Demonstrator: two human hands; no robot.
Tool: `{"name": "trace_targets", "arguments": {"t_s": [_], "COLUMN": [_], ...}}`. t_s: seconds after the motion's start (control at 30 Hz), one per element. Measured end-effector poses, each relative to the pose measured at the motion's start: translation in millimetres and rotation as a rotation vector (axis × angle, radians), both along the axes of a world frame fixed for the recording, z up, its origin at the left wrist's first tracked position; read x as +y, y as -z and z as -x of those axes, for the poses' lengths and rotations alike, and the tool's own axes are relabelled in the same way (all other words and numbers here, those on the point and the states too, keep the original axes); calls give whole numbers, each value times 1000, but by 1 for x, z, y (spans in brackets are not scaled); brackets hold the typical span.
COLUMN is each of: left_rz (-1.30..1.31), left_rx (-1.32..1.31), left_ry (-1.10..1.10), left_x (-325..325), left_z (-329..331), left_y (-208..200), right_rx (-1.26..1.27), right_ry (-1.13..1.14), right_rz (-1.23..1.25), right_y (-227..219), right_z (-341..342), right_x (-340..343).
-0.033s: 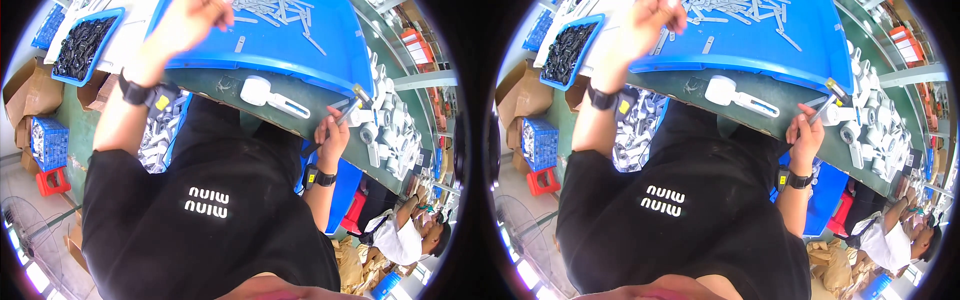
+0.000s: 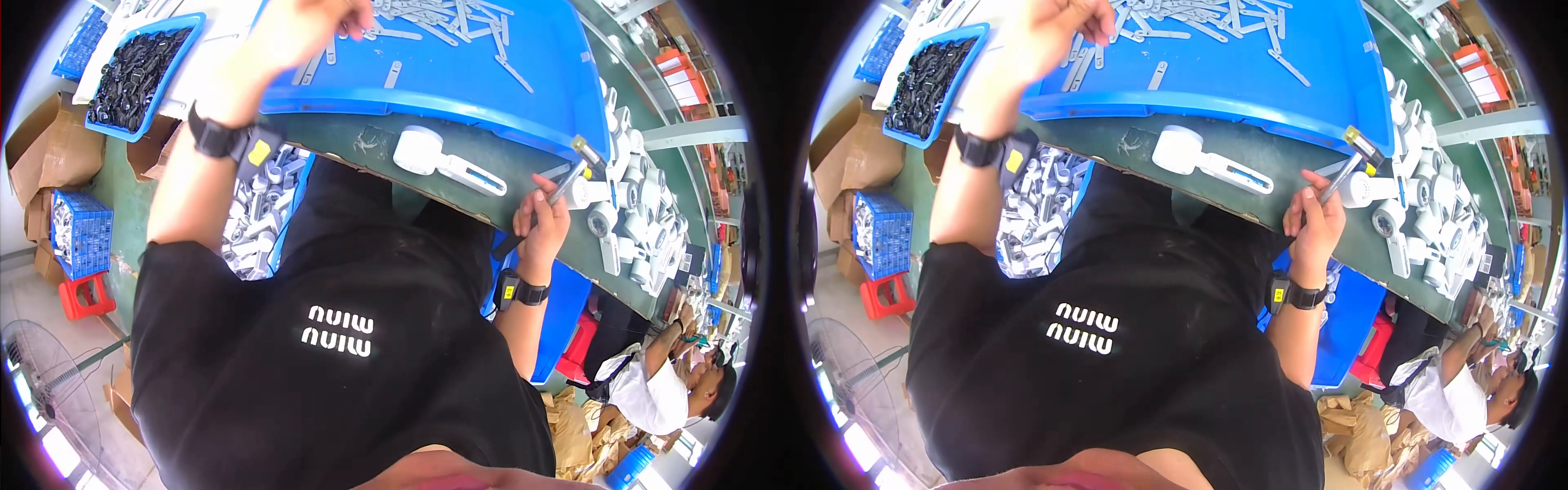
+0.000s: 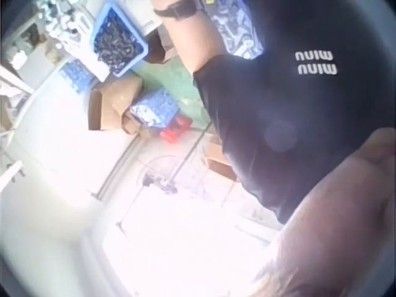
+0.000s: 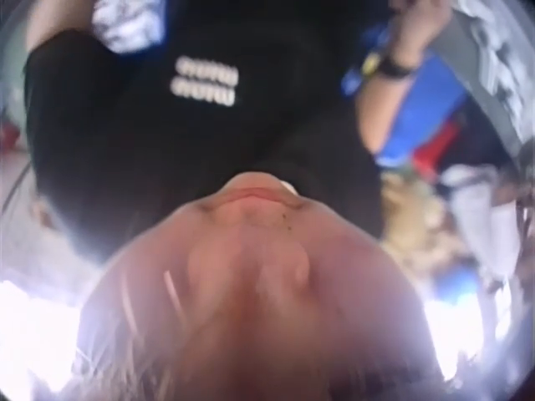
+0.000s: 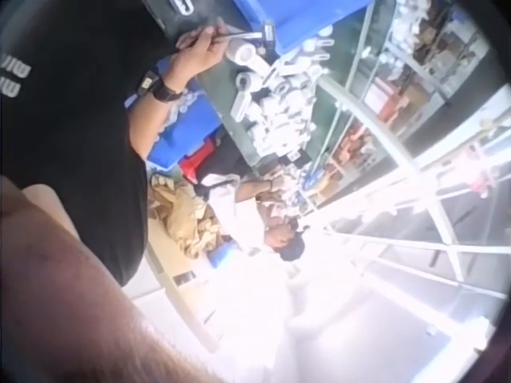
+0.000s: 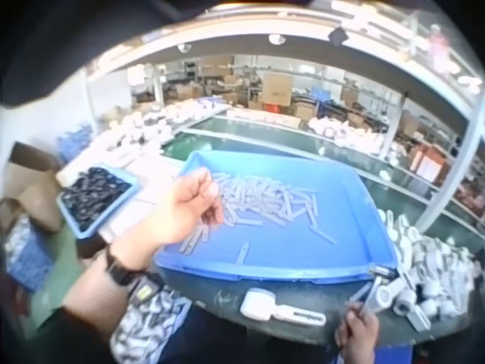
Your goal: Assembling metal components into plastic housings using a hammer at a workbench.
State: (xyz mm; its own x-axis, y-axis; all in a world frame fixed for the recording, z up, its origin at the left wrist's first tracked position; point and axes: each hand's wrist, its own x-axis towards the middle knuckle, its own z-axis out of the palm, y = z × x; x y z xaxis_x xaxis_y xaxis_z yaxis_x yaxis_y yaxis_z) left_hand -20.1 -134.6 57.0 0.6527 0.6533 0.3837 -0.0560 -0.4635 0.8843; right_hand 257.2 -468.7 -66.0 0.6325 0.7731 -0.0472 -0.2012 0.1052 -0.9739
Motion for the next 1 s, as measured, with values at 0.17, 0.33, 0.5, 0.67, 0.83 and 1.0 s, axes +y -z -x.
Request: {"name": "trace_targets", "arguments": {"t_s": [0.17, 0.33, 0.5, 0.67, 0.83, 1.0], "left_rz": [32, -65, -524, -707, -658, -585], "left_rx": [176, 549, 917, 1075, 1225, 936], "left_ry": [-127, -44, -73, -264, -347, -454], "left_x": [70, 138, 170, 158, 152, 144], "left_z": [3, -2, -37, -63, -61, -55], "left_y": [-21, 7, 81, 102, 109, 61], "right_rx": [-3, -2, 14, 14, 9, 43], "right_ry": [27, 32, 10, 12, 25, 21], "right_rz": [9, -50, -14, 14, -20, -28], "right_y": [-1, 1, -2, -2, 0, 0], "right_z": [0, -1, -2, -1, 0, 0], "right_x": [-2, -3, 3, 1, -4, -7]}}
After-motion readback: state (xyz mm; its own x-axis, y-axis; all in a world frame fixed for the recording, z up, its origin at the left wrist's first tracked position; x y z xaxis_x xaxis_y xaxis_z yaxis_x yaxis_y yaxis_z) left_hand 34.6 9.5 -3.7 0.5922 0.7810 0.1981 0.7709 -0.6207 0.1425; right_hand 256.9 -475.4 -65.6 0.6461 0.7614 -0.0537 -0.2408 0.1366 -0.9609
